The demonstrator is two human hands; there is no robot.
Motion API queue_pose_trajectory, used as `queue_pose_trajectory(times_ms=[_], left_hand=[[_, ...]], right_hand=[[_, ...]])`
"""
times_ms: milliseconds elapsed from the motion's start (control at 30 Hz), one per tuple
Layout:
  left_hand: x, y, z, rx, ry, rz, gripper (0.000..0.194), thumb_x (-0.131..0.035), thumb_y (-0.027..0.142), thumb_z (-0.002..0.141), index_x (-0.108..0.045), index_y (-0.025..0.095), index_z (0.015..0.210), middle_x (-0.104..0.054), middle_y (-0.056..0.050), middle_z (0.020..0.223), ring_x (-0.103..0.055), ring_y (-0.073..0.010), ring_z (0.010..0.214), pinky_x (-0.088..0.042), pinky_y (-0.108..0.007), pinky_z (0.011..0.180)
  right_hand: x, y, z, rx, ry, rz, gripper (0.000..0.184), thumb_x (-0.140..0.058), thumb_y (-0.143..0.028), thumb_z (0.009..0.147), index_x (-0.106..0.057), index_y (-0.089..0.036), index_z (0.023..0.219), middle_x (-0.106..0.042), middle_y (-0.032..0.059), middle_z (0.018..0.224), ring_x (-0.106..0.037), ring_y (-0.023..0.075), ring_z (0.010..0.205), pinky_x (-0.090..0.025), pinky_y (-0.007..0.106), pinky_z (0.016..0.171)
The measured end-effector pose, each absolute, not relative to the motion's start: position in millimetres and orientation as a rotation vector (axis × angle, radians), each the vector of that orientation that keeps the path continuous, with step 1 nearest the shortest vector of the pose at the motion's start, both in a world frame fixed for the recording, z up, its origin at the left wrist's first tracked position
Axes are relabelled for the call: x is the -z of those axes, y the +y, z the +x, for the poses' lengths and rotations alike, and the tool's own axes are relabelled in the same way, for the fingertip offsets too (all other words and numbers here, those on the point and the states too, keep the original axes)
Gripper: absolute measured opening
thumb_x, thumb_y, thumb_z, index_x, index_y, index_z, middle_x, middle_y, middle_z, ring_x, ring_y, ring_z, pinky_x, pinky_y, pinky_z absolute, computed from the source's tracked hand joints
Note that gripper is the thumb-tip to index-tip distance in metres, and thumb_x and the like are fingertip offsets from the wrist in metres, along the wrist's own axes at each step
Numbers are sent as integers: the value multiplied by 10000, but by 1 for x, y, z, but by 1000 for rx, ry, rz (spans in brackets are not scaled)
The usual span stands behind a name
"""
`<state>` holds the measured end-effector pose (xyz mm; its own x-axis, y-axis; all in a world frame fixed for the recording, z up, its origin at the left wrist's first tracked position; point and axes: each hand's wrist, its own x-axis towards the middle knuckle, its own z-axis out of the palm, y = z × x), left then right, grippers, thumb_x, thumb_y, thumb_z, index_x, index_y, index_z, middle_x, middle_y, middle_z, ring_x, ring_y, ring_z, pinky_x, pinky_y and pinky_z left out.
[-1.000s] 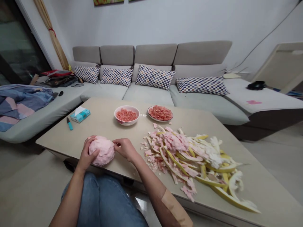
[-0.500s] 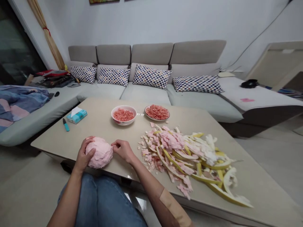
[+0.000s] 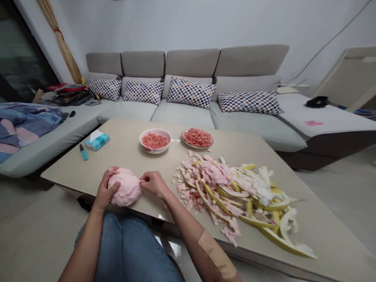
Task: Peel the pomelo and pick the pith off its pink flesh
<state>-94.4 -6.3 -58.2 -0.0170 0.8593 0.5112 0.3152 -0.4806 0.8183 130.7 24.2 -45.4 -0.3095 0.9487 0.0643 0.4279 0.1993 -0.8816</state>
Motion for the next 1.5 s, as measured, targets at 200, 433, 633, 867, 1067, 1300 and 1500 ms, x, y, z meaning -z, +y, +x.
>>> queue_pose_trajectory(times_ms=[200, 433, 633, 867, 1067, 1300, 1500], left_hand=[[61, -7, -96, -1529, 1221, 1780, 328, -650, 463, 814, -599, 227, 1036, -566, -97, 1271, -491, -263, 1245, -356, -473, 1103], [63, -5, -96, -1566, 1206, 1775, 303, -637, 429, 836, -594, 228, 1060, -575, -90, 1267, -480, -249, 1260, -327, -463, 1125], [65, -4, -97, -1581, 1211, 1750, 313, -638, 435, 836, -606, 230, 1070, -585, -83, 1273, -484, -242, 1261, -294, -463, 1151], [66, -4, -95, -1628, 1250, 1708, 330, -613, 451, 856, -605, 228, 1098, -593, -83, 1268, -490, -238, 1278, -249, -461, 1180], [67, -5, -95, -1636, 1287, 1669, 364, -594, 478, 863, -586, 221, 1120, -576, -92, 1283, -490, -241, 1280, -282, -454, 1167], [71, 0, -93, -1636, 1329, 1724, 350, -425, 451, 959, -591, 223, 1167, -569, -81, 1286, -463, -210, 1293, -223, -437, 1197], [67, -3, -92, -1557, 1395, 1764, 425, -496, 487, 913, -556, 218, 1236, -534, -99, 1316, -434, -239, 1325, -279, -455, 1174]], right_hand=[[79, 20, 120, -1200, -1570, -1423, 153, -611, -206, 750, -725, -108, 778, -691, 32, 635, -611, 127, 593, -455, 200, 549], [69, -4, 156, -925, -1481, -1340, 388, -478, -279, 864, -654, -148, 1184, -731, 81, 911, -639, 140, 611, -552, 289, 643], [15, -20, 256, 158, -1572, -1486, 262, -500, -250, 877, -717, -162, 995, -695, 147, 1022, -632, 260, 971, -495, 459, 908], [30, -30, 224, 121, -1785, -1339, 245, -489, -246, 927, -722, -187, 972, -695, 154, 1080, -628, 260, 1037, -501, 456, 929], [45, -42, 135, -305, -1957, -1074, 225, -518, -200, 937, -695, -212, 1074, -720, 89, 1038, -668, 191, 965, -552, 343, 870], [29, -32, 112, -236, -2078, -989, 281, -550, -240, 941, -627, -212, 1210, -644, 113, 1266, -627, 190, 1135, -518, 318, 958], [6, -21, 108, -58, -2446, -1114, 215, -535, -257, 956, -630, -183, 1135, -694, 126, 1148, -679, 191, 970, -519, 268, 820]])
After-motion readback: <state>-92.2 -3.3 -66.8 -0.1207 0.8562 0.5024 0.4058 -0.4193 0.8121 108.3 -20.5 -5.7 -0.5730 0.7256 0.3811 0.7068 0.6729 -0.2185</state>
